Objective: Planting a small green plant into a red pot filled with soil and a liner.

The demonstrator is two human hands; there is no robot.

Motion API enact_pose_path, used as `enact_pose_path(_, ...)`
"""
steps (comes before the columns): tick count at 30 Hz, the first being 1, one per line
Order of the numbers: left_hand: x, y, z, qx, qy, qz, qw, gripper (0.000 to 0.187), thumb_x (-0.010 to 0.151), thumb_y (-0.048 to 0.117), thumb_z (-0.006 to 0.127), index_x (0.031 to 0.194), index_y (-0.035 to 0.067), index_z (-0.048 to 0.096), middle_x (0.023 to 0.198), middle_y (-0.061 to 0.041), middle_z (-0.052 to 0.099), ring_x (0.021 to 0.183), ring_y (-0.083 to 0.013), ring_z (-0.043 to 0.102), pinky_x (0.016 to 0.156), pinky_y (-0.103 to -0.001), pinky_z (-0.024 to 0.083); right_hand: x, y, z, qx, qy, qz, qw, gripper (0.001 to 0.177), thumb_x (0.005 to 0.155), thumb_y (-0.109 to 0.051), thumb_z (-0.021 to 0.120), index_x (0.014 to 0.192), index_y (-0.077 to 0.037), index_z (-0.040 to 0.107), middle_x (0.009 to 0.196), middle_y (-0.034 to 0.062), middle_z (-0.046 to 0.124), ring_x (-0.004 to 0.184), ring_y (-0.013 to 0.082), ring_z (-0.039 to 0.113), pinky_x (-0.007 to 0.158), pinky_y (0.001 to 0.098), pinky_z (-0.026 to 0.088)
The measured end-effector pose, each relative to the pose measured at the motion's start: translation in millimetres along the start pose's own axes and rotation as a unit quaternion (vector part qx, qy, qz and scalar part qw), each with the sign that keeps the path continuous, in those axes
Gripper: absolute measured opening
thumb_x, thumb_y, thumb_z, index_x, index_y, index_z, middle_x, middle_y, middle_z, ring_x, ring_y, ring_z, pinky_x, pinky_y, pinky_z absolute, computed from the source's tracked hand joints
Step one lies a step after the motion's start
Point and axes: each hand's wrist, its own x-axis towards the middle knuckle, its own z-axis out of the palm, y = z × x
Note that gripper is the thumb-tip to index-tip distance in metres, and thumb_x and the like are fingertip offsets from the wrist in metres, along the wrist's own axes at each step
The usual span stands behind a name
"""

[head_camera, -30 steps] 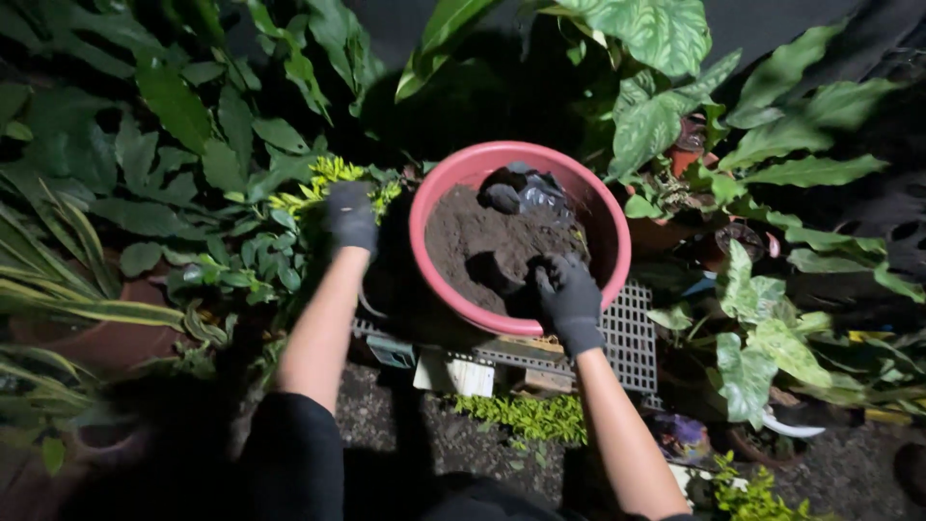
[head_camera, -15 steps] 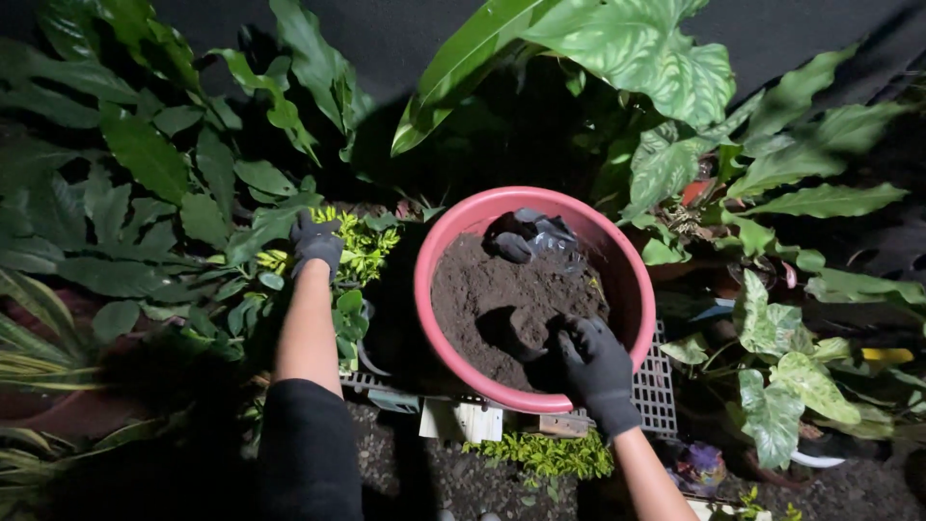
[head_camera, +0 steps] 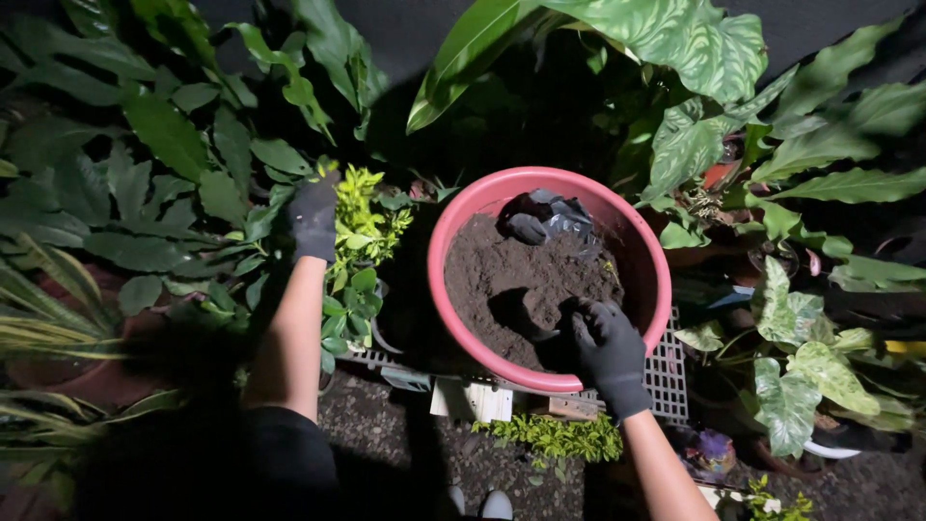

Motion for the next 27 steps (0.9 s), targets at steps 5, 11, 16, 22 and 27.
enact_pose_path(5, -17, 22, -57, -0.222, 0.085, -0.023, 0.971, 0.026, 0.105, 0.025, 0.060, 0.118, 0.007, 0.074, 0.113, -0.012, 0.074, 0.098, -0.0326, 0.069, 0.086, -0.043, 0.052, -2, 10, 4, 0.008, -0.015, -0.011, 1.000, 0.032, 0.089, -0.025, 0.073, 0.118, -0.012, 0.071, 0.109, 0.0105, 0.071, 0.095, 0.0327, 0.069, 0.077, 0.0400, 0.055)
enact_pose_path(11, 1, 169, -157, -0.169, -0.016, -0.127, 0.977, 0.028, 0.112, 0.024, 0.058, 0.122, 0.004, 0.075, 0.110, -0.010, 0.073, 0.093, -0.0236, 0.065, 0.088, -0.041, 0.053, -2, 10, 4, 0.047, 0.009, -0.030, 0.998, 0.032, 0.088, -0.024, 0.073, 0.118, -0.011, 0.071, 0.109, 0.0112, 0.071, 0.098, 0.0327, 0.070, 0.079, 0.0392, 0.056)
enact_pose_path(16, -13, 215, -120, -0.270, 0.002, 0.032, 0.962, 0.025, 0.109, 0.013, 0.058, 0.128, 0.003, 0.070, 0.123, -0.009, 0.072, 0.108, -0.0216, 0.067, 0.097, -0.038, 0.052, -1, 13, 5, 0.040, -0.030, 0.036, 0.998, 0.033, 0.091, -0.027, 0.073, 0.122, -0.015, 0.071, 0.110, 0.0098, 0.072, 0.099, 0.0300, 0.071, 0.082, 0.0382, 0.056)
enact_pose_path(22, -60, 292, -53, -0.551, -0.057, 0.096, 0.827, 0.034, 0.101, 0.006, 0.067, 0.134, -0.003, 0.067, 0.135, -0.014, 0.070, 0.122, -0.0213, 0.067, 0.108, -0.035, 0.052, 9, 28, 1, 0.150, 0.077, -0.131, 0.977, 0.064, 0.085, -0.024, 0.077, 0.140, 0.001, 0.054, 0.128, 0.0217, 0.063, 0.115, 0.0360, 0.064, 0.096, 0.0408, 0.050)
enact_pose_path(27, -109, 331, 41, -0.842, -0.274, 0.094, 0.456, 0.049, 0.095, 0.019, 0.059, 0.140, -0.003, 0.060, 0.148, -0.016, 0.060, 0.138, -0.0262, 0.058, 0.119, -0.037, 0.045, 8, 69, 23, 0.296, -0.009, -0.034, 0.955, 0.032, 0.103, -0.021, 0.062, 0.129, -0.004, 0.065, 0.112, 0.0089, 0.073, 0.105, 0.0220, 0.069, 0.097, 0.0356, 0.054)
